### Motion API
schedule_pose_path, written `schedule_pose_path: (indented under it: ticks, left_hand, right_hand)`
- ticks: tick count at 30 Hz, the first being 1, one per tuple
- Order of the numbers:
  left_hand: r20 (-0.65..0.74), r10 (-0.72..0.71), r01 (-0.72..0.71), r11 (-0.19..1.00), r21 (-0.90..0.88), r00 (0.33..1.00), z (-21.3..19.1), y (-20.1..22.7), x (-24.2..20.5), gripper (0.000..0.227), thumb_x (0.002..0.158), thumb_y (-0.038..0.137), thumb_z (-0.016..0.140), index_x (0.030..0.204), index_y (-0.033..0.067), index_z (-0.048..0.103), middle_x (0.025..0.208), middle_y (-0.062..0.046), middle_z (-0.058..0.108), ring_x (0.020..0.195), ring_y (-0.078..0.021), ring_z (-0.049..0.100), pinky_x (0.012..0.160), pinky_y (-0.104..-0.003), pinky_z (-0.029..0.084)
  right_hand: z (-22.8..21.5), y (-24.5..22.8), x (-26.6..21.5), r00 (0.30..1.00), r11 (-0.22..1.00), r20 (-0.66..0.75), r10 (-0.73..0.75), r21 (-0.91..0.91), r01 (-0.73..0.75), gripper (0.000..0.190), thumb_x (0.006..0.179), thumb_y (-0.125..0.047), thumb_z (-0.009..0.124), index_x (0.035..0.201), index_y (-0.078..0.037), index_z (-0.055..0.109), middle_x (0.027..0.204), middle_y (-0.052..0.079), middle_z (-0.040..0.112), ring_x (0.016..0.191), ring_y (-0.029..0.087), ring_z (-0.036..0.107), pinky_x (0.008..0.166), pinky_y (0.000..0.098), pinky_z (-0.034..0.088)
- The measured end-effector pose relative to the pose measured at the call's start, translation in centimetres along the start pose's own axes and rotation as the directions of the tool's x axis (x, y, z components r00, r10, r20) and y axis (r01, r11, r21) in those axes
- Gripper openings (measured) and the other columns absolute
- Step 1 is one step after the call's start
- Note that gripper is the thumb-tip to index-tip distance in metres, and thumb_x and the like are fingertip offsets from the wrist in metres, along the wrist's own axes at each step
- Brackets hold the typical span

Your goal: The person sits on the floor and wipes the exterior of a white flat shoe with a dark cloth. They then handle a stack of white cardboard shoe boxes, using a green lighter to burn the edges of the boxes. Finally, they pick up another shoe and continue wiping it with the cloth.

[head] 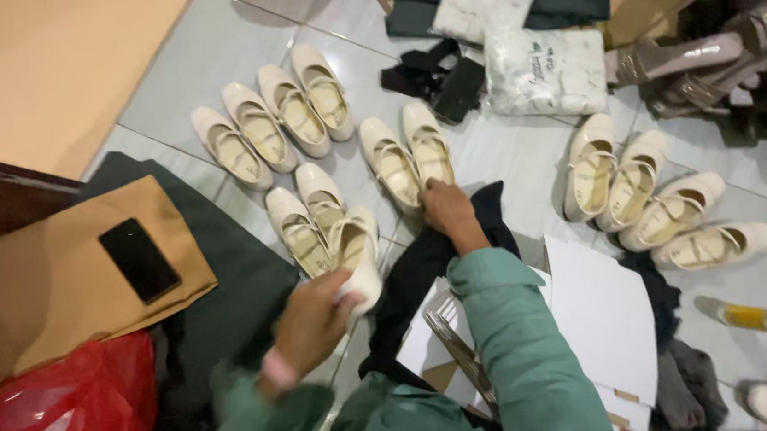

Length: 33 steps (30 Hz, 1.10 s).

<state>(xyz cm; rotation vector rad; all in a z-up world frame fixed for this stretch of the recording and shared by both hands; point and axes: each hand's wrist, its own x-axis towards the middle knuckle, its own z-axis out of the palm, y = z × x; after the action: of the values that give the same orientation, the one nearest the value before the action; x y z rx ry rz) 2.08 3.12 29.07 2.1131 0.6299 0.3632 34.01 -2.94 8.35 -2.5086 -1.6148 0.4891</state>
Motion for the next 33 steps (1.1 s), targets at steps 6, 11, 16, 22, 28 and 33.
schedule_pose_path:
  ticks: [6, 11, 16, 22, 28, 33]
  left_hand:
    - [-0.11, 0.187, -0.151, 0.95, 0.273, 0.976, -4.7, 5.0, 0.8, 0.017, 0.091, 0.01, 0.066, 0.106, 0.0033, 0.067, 0.098, -0.015, 0.072, 0.077, -0.0374, 0.069, 0.063, -0.043, 0.053]
    - [-0.056, 0.288, -0.252, 0.905, 0.343, 0.956, 1.2, 2.5, 7.0, 0.018, 0.091, 0.009, 0.064, 0.108, 0.0058, 0.067, 0.096, -0.014, 0.069, 0.077, -0.0394, 0.066, 0.063, -0.048, 0.05]
    - [-0.009, 0.296, -0.276, 0.899, 0.34, 0.955, 9.8, -3.6, 15.1, 0.022, 0.092, 0.014, 0.066, 0.113, 0.0079, 0.069, 0.097, -0.015, 0.07, 0.085, -0.0399, 0.067, 0.07, -0.05, 0.052]
    - [0.161, 0.411, -0.431, 0.739, 0.519, 0.897, 16.9, -12.0, 19.2, 0.026, 0.079, 0.018, 0.072, 0.103, 0.0081, 0.075, 0.096, -0.014, 0.073, 0.091, -0.0378, 0.07, 0.077, -0.047, 0.056]
    - [0.13, 0.443, -0.444, 0.741, 0.504, 0.887, 19.4, -14.1, 18.6, 0.034, 0.09, 0.019, 0.072, 0.115, -0.0037, 0.069, 0.102, -0.024, 0.071, 0.094, -0.0432, 0.068, 0.085, -0.05, 0.055]
    - [0.03, 0.099, -0.103, 0.979, 0.174, 0.995, 22.5, -12.4, 21.0, 0.04, 0.1, 0.025, 0.071, 0.124, -0.006, 0.065, 0.095, -0.024, 0.073, 0.088, -0.0366, 0.073, 0.082, -0.045, 0.056]
  right_hand:
    - [5.7, -4.9, 0.8, 0.951, 0.938, -0.017, -0.309, 0.163, 0.307, 0.014, 0.086, -0.018, 0.068, 0.093, -0.008, 0.074, 0.109, 0.015, 0.066, 0.096, 0.037, 0.069, 0.083, 0.0459, 0.056]
    - [8.6, -3.7, 0.5, 0.81, 0.795, -0.171, -0.56, 0.164, 0.584, 0.021, 0.078, -0.013, 0.066, 0.094, -0.017, 0.079, 0.09, 0.012, 0.071, 0.088, 0.033, 0.071, 0.077, 0.0452, 0.056]
    - [9.7, -3.1, 0.9, 0.884, 0.874, -0.112, -0.454, 0.138, 0.466, 0.018, 0.078, -0.017, 0.066, 0.092, -0.014, 0.077, 0.094, 0.009, 0.075, 0.084, 0.029, 0.073, 0.07, 0.0421, 0.058]
    - [6.6, -6.8, -5.4, 0.901, 0.902, -0.206, -0.381, -0.295, 0.314, 0.016, 0.076, -0.035, 0.065, 0.081, -0.028, 0.078, 0.093, -0.005, 0.077, 0.096, 0.02, 0.071, 0.095, 0.0527, 0.055]
    - [-6.7, 2.6, -20.6, 0.954, 0.944, -0.065, -0.292, 0.14, 0.298, 0.022, 0.082, -0.021, 0.068, 0.103, -0.019, 0.074, 0.11, 0.006, 0.07, 0.099, 0.029, 0.068, 0.074, 0.0478, 0.055]
    - [-21.8, 12.6, -36.8, 0.968, 0.988, -0.203, 0.148, 0.065, -0.137, 0.026, 0.089, -0.022, 0.068, 0.114, -0.017, 0.074, 0.112, 0.007, 0.07, 0.106, 0.028, 0.066, 0.086, 0.0477, 0.051]
